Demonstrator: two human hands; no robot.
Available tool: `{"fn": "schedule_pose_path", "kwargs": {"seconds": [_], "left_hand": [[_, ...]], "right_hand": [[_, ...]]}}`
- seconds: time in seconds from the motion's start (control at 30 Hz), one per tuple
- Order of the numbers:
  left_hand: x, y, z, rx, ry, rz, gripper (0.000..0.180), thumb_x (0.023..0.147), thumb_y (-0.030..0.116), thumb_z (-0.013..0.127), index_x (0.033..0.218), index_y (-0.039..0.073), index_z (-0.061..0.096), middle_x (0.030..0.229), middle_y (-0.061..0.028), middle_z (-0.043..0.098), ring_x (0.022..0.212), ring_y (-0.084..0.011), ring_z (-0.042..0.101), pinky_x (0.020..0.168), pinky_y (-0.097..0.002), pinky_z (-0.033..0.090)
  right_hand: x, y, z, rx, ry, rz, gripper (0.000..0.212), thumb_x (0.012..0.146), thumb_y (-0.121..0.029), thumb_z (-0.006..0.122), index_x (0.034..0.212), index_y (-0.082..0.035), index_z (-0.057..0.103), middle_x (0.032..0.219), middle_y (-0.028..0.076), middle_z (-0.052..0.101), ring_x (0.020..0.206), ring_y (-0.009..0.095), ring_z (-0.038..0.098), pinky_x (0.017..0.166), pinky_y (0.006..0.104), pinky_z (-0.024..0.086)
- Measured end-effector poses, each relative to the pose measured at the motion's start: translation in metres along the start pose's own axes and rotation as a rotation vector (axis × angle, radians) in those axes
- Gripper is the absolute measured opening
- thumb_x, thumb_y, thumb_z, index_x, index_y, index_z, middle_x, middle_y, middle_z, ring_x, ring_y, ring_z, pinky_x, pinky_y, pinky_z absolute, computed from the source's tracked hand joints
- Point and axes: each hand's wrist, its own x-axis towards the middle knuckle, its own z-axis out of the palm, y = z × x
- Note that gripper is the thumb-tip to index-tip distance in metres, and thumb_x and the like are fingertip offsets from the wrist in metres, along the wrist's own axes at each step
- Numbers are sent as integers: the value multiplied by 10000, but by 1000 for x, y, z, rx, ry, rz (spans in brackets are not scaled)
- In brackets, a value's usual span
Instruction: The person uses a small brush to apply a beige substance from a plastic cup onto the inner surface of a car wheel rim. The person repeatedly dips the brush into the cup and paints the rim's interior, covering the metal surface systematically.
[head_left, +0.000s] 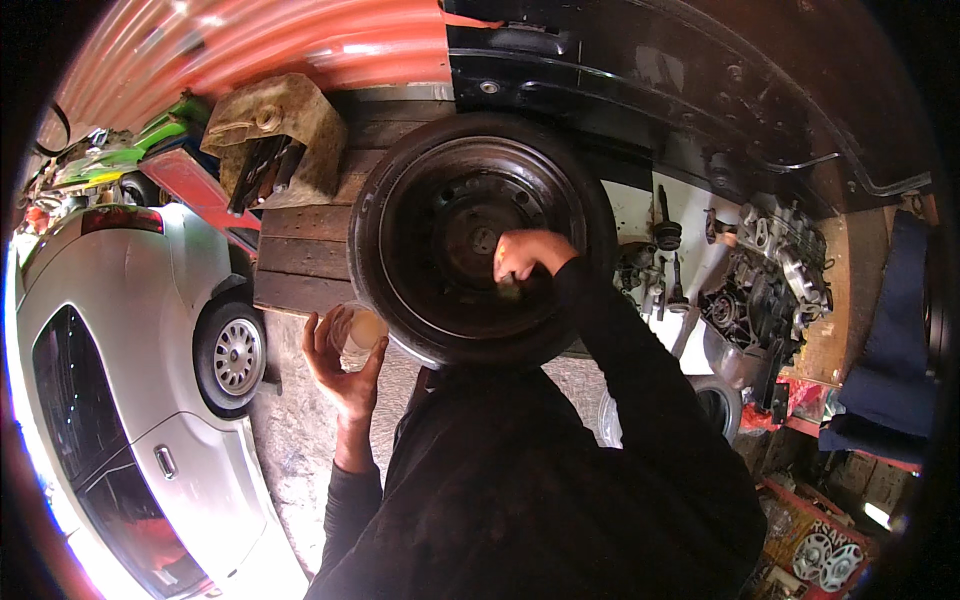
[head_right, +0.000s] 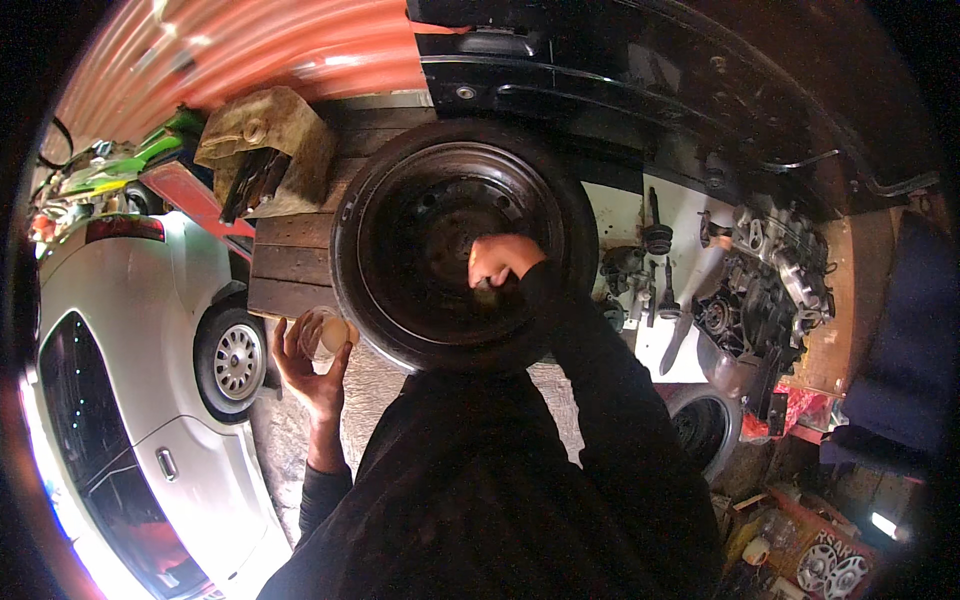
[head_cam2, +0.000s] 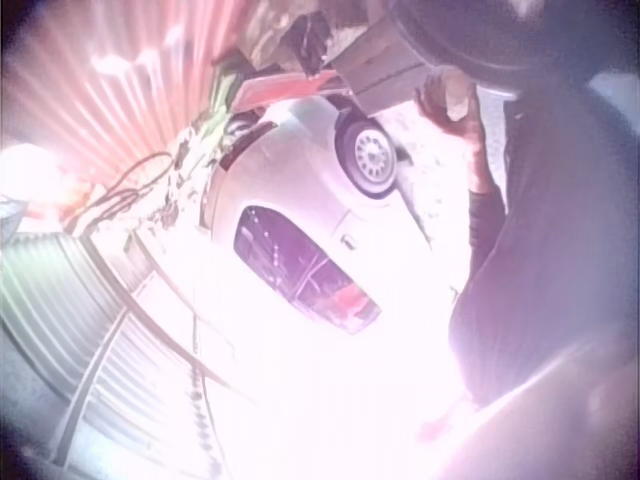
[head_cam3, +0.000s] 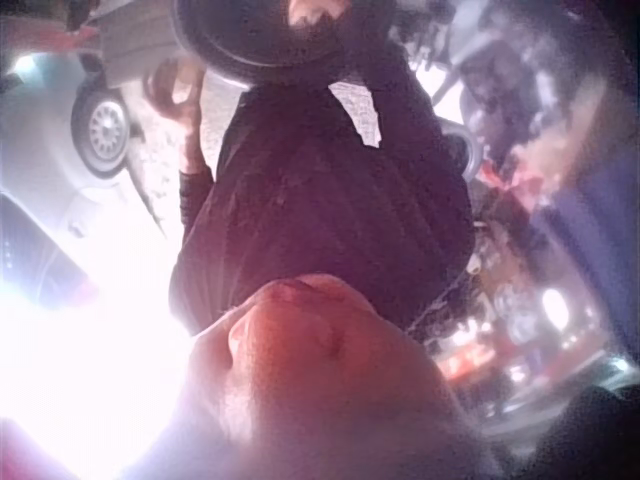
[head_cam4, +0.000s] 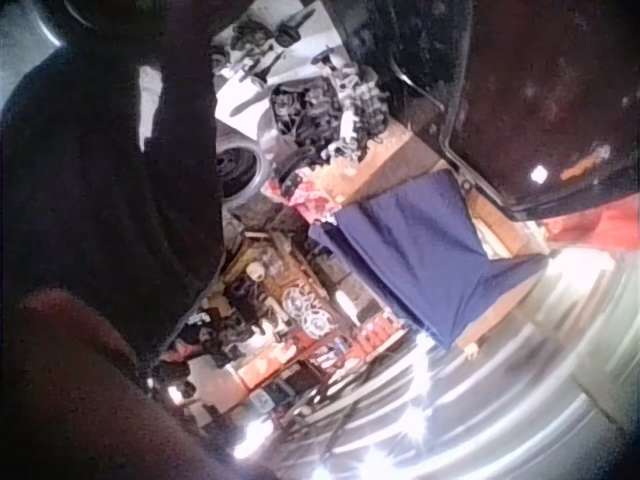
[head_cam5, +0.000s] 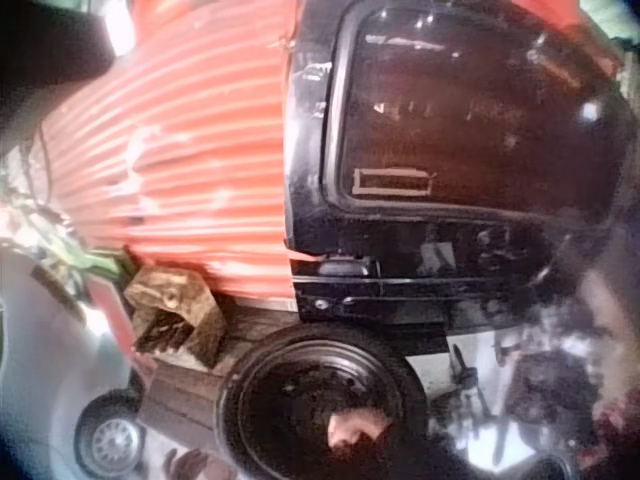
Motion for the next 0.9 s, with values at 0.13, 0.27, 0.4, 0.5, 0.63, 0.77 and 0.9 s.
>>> {"fn": "schedule_pose_path", "kwargs": {"seconds": [0.13, 0.27, 0.4, 0.5, 0.63, 0.77, 0.9], "left_hand": [[2, 2, 2, 14, -10, 17, 983, 707, -68, 846, 1501, 26, 276, 1378, -211, 538, 1248, -307, 579, 1085, -431, 474], [0, 3, 0, -2, 1, 22, 981, 711, -62, 847, 1502, 21, 273, 1380, -214, 536, 1250, -302, 578, 1088, -428, 471], [-4, -3, -1, 12, 12, 14, 982, 713, -53, 851, 1503, 16, 273, 1381, -214, 536, 1252, -294, 578, 1094, -426, 464], [-6, -8, -3, -18, 21, -28, 984, 713, -43, 857, 1505, 15, 274, 1380, -210, 538, 1252, -293, 579, 1097, -425, 461], [-6, -6, 0, -25, 16, -27, 979, 718, -30, 861, 1503, 15, 277, 1378, -208, 540, 1254, -296, 577, 1094, -426, 461], [-2, -7, 0, -7, 1, -20, 973, 718, -27, 863, 1498, 15, 283, 1375, -209, 542, 1256, -298, 574, 1090, -428, 464], [-3, -7, -1, -14, -9, -20, 977, 713, -24, 867, 1496, 15, 284, 1372, -212, 544, 1250, -303, 577, 1088, -432, 465]], "right_hand": [[-15, -16, -31, -352, 299, 200, 200, 766, -150, 698, 925, -48, 761, 888, 221, 733, 831, 355, 720, 756, 443, 582], [-8, -21, -1, -445, 676, -31, 163, 769, -139, 608, 811, -50, 737, 887, 219, 726, 859, 417, 699, 767, 514, 552], [-10, 2, 17, -60, 347, 63, 221, 766, -248, 722, 897, -82, 784, 844, 186, 737, 820, 363, 721, 780, 441, 563], [-16, 16, 18, -81, 553, 44, 226, 808, -277, 714, 938, -110, 793, 889, 189, 740, 874, 345, 722, 814, 424, 564], [-9, 17, -16, -209, 947, 285, 179, 836, -186, 640, 955, -126, 759, 951, 194, 727, 943, 408, 692, 848, 479, 556], [15, 7, -21, -261, 1031, 68, 199, 831, -153, 633, 995, -120, 741, 1005, 183, 719, 977, 402, 681, 872, 496, 542], [54, -38, -2, -267, 854, -105, 243, 862, -129, 599, 1057, -133, 744, 1093, 184, 709, 1021, 382, 676, 903, 499, 532]]}}
